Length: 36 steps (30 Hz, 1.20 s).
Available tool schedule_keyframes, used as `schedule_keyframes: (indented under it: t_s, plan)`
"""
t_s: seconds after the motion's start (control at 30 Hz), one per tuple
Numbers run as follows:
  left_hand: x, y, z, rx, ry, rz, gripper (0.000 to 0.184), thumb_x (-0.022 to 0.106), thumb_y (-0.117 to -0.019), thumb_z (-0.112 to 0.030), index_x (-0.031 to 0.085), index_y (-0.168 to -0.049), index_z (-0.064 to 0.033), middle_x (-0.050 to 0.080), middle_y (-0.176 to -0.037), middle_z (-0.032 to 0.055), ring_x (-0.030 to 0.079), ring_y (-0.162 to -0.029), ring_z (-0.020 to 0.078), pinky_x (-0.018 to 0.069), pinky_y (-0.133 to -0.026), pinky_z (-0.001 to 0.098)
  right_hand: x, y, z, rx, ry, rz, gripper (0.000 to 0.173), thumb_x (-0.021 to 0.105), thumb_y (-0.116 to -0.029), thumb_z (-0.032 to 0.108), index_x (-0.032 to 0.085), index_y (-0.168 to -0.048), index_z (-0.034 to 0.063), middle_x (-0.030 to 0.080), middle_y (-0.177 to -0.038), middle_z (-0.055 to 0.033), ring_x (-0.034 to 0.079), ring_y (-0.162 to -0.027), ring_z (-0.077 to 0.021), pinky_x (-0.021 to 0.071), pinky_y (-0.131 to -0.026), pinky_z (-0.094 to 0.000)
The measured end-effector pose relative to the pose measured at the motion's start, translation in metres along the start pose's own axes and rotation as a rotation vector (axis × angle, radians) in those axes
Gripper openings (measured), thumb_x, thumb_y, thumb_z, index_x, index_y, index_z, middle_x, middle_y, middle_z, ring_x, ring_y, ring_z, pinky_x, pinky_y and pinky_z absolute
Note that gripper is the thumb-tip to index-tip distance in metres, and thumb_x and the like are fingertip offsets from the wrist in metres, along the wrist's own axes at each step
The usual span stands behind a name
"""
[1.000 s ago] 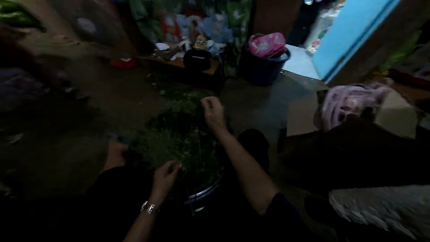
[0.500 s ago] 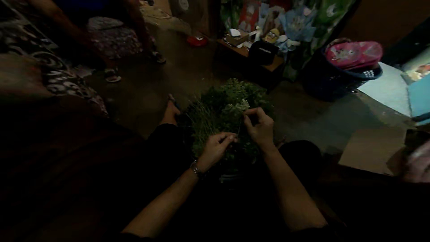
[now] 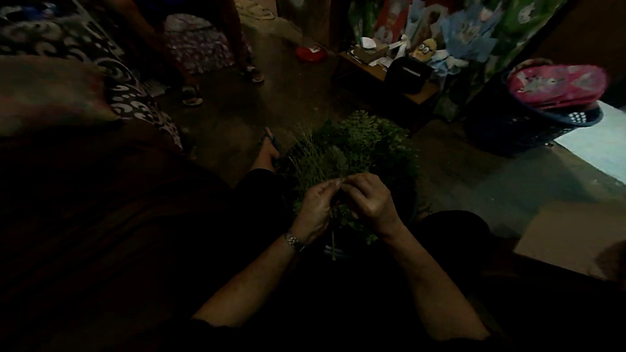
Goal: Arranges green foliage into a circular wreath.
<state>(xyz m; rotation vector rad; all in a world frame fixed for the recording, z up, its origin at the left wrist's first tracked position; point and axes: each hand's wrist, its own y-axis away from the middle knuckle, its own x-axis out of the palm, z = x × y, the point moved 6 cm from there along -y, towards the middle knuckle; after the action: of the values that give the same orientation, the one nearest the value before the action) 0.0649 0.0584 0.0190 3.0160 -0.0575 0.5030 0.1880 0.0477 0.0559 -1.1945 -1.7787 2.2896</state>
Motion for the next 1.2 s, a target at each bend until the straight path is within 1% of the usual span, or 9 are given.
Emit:
schedule_keyframes:
  t_s: [0.23,0.33,0.47,0.57,0.63,0.73,0.83,0.93,1.2]
  plan:
    - [-0.014,-0.007,0.008,-0.076,0.11,0.065,0.02,0.051,-0.1062,-0.009,0.067,-0.111,0.0019,0.07,-0.091,0.0063,0.067,-0.082,0.0121,0.0573,-0.081,0.0283,0.006,0.002,0.003,0.023,-0.023,0.081,0.015,0.069,-0.0928,0.005,0.078,-0.105,0.0055,0.073,-0.107,-0.0143,0.069,-0.103,-0.0298,0.0569,-0.093,-0.0407]
    - [-0.019,-0.008,0.011,-0.1,0.146,0.071,0.018,0.051,-0.1052,-0.007,0.068,-0.108,0.0002,0.07,-0.09,0.0058,0.067,-0.079,0.0108,0.0574,-0.077,0.0261,0.008,0.004,-0.002,0.072,-0.211,0.094,0.016,0.07,-0.0929,0.015,0.078,-0.103,0.0048,0.071,-0.109,-0.0138,0.066,-0.106,-0.0269,0.0555,-0.094,-0.0398]
    - [-0.023,-0.005,0.011,-0.107,0.102,0.087,0.019,0.048,-0.1053,-0.004,0.066,-0.101,-0.001,0.069,-0.087,0.0035,0.067,-0.08,0.0102,0.0573,-0.08,0.0265,0.008,0.008,-0.023,0.407,-0.526,0.029,0.015,0.071,-0.0908,0.012,0.075,-0.097,-0.0013,0.068,-0.104,-0.0121,0.066,-0.098,-0.0145,0.0582,-0.086,-0.0282]
    - [-0.023,0.0,0.011,-0.129,0.082,0.065,0.018,0.05,-0.1052,-0.003,0.066,-0.097,-0.0022,0.069,-0.084,0.0026,0.067,-0.077,0.0088,0.0572,-0.077,0.0238,0.006,0.013,-0.042,0.866,-0.617,0.12,0.024,0.06,-0.1026,0.012,0.063,-0.121,-0.0023,0.067,-0.108,-0.0131,0.066,-0.091,-0.0136,0.0563,-0.08,-0.03]
    - [-0.023,0.001,0.011,-0.13,0.067,0.067,0.017,0.051,-0.1048,-0.002,0.067,-0.098,-0.0009,0.069,-0.083,0.0027,0.067,-0.076,0.0088,0.057,-0.076,0.0229,0.01,0.018,-0.052,1.09,-0.701,0.186,0.032,0.05,-0.1093,0.02,0.055,-0.134,-0.0001,0.065,-0.114,-0.0141,0.065,-0.095,-0.0162,0.0547,-0.085,-0.0337]
    - [-0.024,0.001,0.013,-0.108,0.021,0.081,0.018,0.051,-0.1043,-0.001,0.068,-0.098,-0.0001,0.07,-0.084,0.0024,0.067,-0.077,0.0088,0.0572,-0.079,0.0236,0.019,0.025,-0.053,1.227,-0.889,0.258,0.036,0.047,-0.1103,0.027,0.055,-0.135,0.002,0.066,-0.109,-0.0079,0.063,-0.087,-0.0092,0.0538,-0.08,-0.0266]
    - [-0.025,0.0,0.016,-0.092,-0.008,0.098,0.018,0.053,-0.1031,0.001,0.069,-0.096,0.0007,0.07,-0.082,0.0022,0.067,-0.077,0.008,0.0569,-0.079,0.0231,0.023,0.022,-0.043,1.202,-0.967,0.365,0.027,0.06,-0.1044,0.02,0.062,-0.123,-0.0003,0.065,-0.095,-0.0031,0.061,-0.078,-0.0045,0.0531,-0.075,-0.022]
    - [-0.025,0.0,0.018,-0.07,-0.059,0.125,0.019,0.053,-0.1038,-0.002,0.07,-0.095,-0.0005,0.07,-0.081,0.0009,0.066,-0.076,0.0068,0.0563,-0.079,0.0224,0.021,0.018,-0.037,1.15,-0.949,0.415,0.026,0.069,-0.0979,0.01,0.063,-0.12,-0.003,0.068,-0.1,-0.0057,0.064,-0.084,-0.0053,0.0552,-0.079,-0.0223]
    - [-0.023,0.001,0.017,-0.064,-0.222,0.094,0.01,0.057,-0.1016,0.0,0.067,-0.102,0.001,0.071,-0.082,-0.0007,0.068,-0.077,0.0059,0.0571,-0.079,0.0221,0.022,0.018,-0.04,0.975,-0.732,0.4,0.013,0.074,-0.0938,0.009,0.069,-0.098,-0.0014,0.065,-0.081,-0.0029,0.057,-0.067,-0.003,0.0505,-0.065,-0.0196]
